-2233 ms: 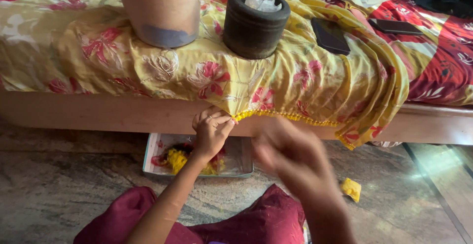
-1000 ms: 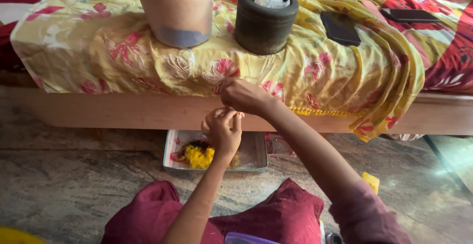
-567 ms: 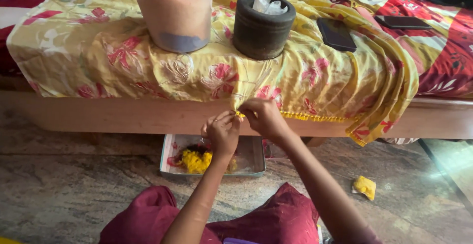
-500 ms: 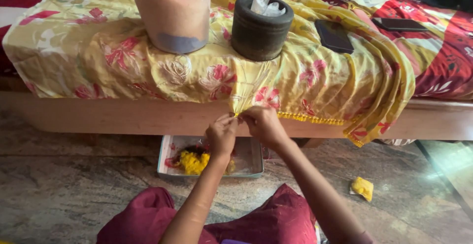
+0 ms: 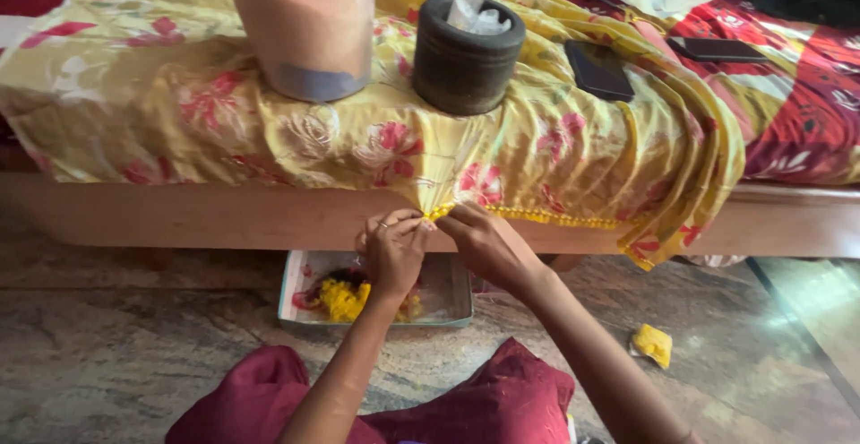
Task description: The recorder is creating a yellow wool-based handicraft or decoration by winding and cutting wool.
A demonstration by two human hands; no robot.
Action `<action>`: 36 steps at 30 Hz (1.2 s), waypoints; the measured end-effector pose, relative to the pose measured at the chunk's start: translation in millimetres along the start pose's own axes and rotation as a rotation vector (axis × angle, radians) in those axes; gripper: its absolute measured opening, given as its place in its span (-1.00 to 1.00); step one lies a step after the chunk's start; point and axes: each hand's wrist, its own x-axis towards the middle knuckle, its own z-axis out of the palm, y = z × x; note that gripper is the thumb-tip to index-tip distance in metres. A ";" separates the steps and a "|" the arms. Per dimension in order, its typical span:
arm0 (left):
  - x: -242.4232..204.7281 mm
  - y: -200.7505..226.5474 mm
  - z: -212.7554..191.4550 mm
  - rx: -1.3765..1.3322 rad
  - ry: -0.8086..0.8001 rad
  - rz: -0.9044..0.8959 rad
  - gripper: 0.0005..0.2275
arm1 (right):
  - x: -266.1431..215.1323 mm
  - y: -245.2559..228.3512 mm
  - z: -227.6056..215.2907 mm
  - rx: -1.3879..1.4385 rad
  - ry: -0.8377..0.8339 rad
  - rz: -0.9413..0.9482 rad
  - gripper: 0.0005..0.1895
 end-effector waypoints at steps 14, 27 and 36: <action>-7.4 16.3 -7.4 0.335 0.292 0.296 -0.89 | 75.6 26.6 23.7 -0.139 -0.363 -0.073 -0.86; -4.3 3.8 8.5 -0.381 0.024 -0.186 -0.85 | -4.0 41.0 70.6 0.312 0.016 0.452 -0.83; -6.1 6.9 -3.2 0.057 0.091 0.087 -0.91 | -9.9 12.7 1.9 0.134 -0.011 0.176 -0.79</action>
